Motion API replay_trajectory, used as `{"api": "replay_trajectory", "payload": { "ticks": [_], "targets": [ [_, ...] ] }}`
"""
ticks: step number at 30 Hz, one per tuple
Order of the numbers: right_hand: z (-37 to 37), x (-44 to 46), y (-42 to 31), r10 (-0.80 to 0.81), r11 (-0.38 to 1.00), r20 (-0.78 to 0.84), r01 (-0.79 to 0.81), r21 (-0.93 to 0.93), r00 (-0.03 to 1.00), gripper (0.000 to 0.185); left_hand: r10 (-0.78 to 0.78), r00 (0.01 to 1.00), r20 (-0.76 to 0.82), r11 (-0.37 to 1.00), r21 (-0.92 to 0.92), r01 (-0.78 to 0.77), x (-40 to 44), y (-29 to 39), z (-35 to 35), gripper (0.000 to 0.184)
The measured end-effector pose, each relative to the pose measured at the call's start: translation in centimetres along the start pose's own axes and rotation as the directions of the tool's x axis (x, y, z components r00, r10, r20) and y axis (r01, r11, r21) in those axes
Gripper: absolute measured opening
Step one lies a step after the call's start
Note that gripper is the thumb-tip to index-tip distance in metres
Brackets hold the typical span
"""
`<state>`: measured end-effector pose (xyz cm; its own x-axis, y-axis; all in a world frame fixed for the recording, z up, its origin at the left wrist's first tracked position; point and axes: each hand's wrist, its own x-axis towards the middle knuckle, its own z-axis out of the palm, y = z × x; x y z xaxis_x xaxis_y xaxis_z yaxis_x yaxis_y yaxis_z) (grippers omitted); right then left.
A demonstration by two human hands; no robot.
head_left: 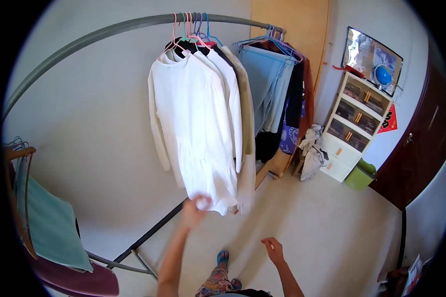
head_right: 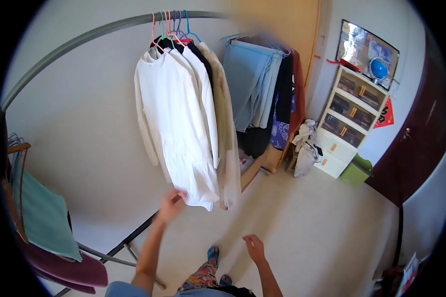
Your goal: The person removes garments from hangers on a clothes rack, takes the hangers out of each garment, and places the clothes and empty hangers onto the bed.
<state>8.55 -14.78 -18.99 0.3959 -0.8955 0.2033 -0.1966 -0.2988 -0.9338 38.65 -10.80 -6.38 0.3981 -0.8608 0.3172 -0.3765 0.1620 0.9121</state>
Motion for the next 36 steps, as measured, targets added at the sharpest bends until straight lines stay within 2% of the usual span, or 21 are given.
{"api": "replay_trajectory", "payload": {
  "ticks": [2, 3, 4, 5, 6, 7, 8, 10, 11, 13, 17, 19, 20, 23, 25, 27, 29, 30, 32, 35, 36],
  "targets": [
    [1.0, 5.2, -3.8, -0.157, 0.986, 0.12, 0.162, -0.036, 0.98, 0.008, 0.352, 0.878, -0.326, 0.917, 0.308, -0.254, 8.2, 6.2, -3.6, 0.01],
    [1.5, 7.1, -5.2, -0.158, 0.986, 0.14, 0.164, -0.029, 0.977, 0.008, 0.529, 0.742, -0.412, 0.842, 0.365, -0.397, 12.1, 8.4, -5.0, 0.009],
    [2.0, 9.1, -6.4, -0.296, 0.945, 0.204, 0.317, -0.078, 0.933, 0.007, 0.667, 0.598, -0.445, 0.745, 0.41, -0.526, 15.3, 11.6, -5.9, 0.01],
    [2.3, 10.9, -7.5, -0.422, 0.876, 0.277, 0.467, -0.12, 0.863, 0.006, 0.766, 0.479, -0.429, 0.642, 0.486, -0.593, 18.3, 13.7, -6.7, 0.011],
    [2.8, 12.4, -8.3, -0.418, 0.874, 0.293, 0.469, -0.127, 0.86, 0.007, 0.81, 0.39, -0.437, 0.584, 0.55, -0.598, 20.9, 15.4, -7.0, 0.014],
    [3.4, 14.0, -9.4, -0.426, 0.868, 0.316, 0.481, -0.121, 0.848, 0.007, 0.794, 0.364, -0.488, 0.601, 0.533, -0.596, 23.5, 16.2, -7.2, 0.022],
    [3.9, 15.3, -10.3, -0.47, 0.849, 0.331, 0.522, -0.082, 0.818, 0.006, 0.745, 0.412, -0.525, 0.665, 0.532, -0.525, 24.9, 17.3, -6.9, 0.035],
    [4.6, 17.1, -10.8, -0.519, 0.824, 0.352, 0.565, -0.038, 0.779, 0.006, 0.747, 0.494, -0.445, 0.65, 0.647, -0.398, 28.0, 18.3, -6.4, 0.062],
    [5.1, 18.2, -10.8, -0.52, 0.825, 0.363, 0.564, -0.019, 0.773, 0.005, 0.623, 0.652, -0.432, 0.751, 0.564, -0.343, 28.6, 18.6, -6.1, 0.066],
    [6.0, 20.1, -10.8, -0.534, 0.823, 0.377, 0.567, 0.028, 0.757, 0.005, 0.457, 0.804, -0.38, 0.793, 0.584, -0.175, 28.2, 20.0, -6.4, 0.066],
    [7.0, 23.2, -10.2, -0.464, 0.865, 0.478, 0.497, 0.063, 0.746, 0.006, 0.544, 0.757, -0.362, 0.736, 0.64, -0.222, 27.3, 19.1, -8.7, 0.053],
    [7.2, 23.6, -9.6, -0.378, 0.924, 0.534, 0.347, 0.163, 0.756, 0.006, 0.484, 0.786, -0.385, 0.756, 0.637, -0.153, 26.0, 18.5, -11.1, 0.047],
    [7.5, 23.9, -8.2, -0.409, 0.909, 0.549, 0.377, 0.177, 0.729, 0.006, 0.408, 0.837, -0.366, 0.752, 0.655, -0.08, 25.6, 18.7, -12.8, 0.04],
    [6.6, 24.7, -7.8, -0.494, 0.864, 0.652, 0.41, 0.293, 0.576, 0.006, 0.403, 0.834, -0.376, 0.409, 0.889, 0.203, 25.1, 20.8, -15.9, 0.021],
    [5.8, 25.2, -7.3, -0.507, 0.861, 0.711, 0.335, 0.384, 0.488, 0.007, 0.39, 0.836, -0.386, 0.302, 0.911, 0.28, 24.3, 22.3, -17.2, 0.018],
    [4.9, 25.3, -7.1, -0.554, 0.827, 0.752, 0.341, 0.448, 0.356, 0.007, 0.499, 0.81, -0.308, 0.123, 0.951, 0.285, 23.3, 24.0, -17.7, 0.015],
    [3.9, 25.8, -7.1, -0.55, 0.828, 0.787, 0.309, 0.468, 0.281, 0.008, 0.599, 0.773, -0.209, 0.021, 0.969, 0.246, 21.6, 25.7, -18.0, 0.012],
    [3.5, 26.1, -7.0, -0.555, 0.82, 0.802, 0.301, 0.486, 0.218, 0.008, 0.634, 0.724, -0.271, 0.031, 0.945, 0.327, 20.3, 26.6, -17.9, 0.011],
    [2.9, 26.7, -7.0, -0.592, 0.785, 0.799, 0.307, 0.538, 0.111, 0.009, 0.708, 0.693, -0.136, -0.128, 0.941, 0.315, 16.4, 28.6, -18.4, 0.009],
    [2.6, 26.9, -7.4, -0.577, 0.782, 0.816, 0.258, 0.567, -0.045, 0.009, 0.644, 0.697, -0.315, -0.054, 0.89, 0.453, 9.4, 31.4, -13.4, 0.009],
    [3.0, 26.8, -7.9, -0.651, 0.706, 0.756, 0.31, 0.637, -0.072, 0.008, 0.656, 0.703, -0.275, -0.091, 0.896, 0.435, 7.1, 31.2, -11.5, 0.012]
  ]
}}
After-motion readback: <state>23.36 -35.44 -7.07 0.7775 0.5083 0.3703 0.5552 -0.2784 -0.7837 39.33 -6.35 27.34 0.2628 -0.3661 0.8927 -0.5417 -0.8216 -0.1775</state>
